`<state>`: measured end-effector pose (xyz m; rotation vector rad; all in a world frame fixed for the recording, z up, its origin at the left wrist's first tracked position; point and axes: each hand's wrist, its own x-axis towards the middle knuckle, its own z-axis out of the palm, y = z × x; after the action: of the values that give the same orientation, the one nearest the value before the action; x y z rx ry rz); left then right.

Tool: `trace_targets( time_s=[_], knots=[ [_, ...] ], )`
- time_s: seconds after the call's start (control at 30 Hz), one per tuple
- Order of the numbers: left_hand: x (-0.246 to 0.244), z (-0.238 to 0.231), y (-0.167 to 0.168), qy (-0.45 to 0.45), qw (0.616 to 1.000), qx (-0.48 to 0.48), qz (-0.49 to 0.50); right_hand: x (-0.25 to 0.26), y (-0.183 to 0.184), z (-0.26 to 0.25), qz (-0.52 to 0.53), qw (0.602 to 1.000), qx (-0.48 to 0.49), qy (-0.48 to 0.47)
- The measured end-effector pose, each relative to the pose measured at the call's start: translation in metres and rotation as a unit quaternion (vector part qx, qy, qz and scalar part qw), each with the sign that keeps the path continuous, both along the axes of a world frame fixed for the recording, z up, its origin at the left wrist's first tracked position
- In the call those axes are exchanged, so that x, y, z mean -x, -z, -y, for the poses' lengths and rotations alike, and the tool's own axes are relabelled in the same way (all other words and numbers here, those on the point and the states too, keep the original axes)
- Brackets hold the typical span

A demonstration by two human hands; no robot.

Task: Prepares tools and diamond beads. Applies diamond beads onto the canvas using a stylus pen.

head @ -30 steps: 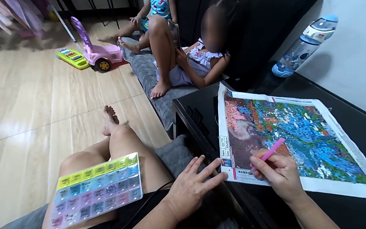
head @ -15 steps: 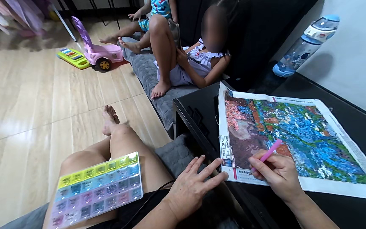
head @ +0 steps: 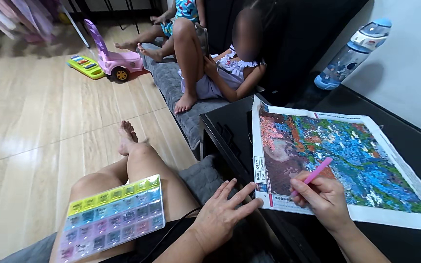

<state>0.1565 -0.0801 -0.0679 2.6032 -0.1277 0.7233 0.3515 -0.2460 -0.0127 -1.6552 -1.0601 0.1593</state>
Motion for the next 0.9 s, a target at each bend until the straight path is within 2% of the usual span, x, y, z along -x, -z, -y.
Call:
trace_targets(
  time_s=[0.43,0.9],
  knots=[
    [0.0,-0.001,0.0,0.004,1.0,0.0,-0.004,-0.002,0.005,0.001,0.03,0.999,0.011,-0.022],
    [0.0,-0.001,0.0,0.006,1.0,0.003,-0.004,0.01,-0.001,-0.007,-0.074,0.997,-0.007,-0.018]
  ],
)
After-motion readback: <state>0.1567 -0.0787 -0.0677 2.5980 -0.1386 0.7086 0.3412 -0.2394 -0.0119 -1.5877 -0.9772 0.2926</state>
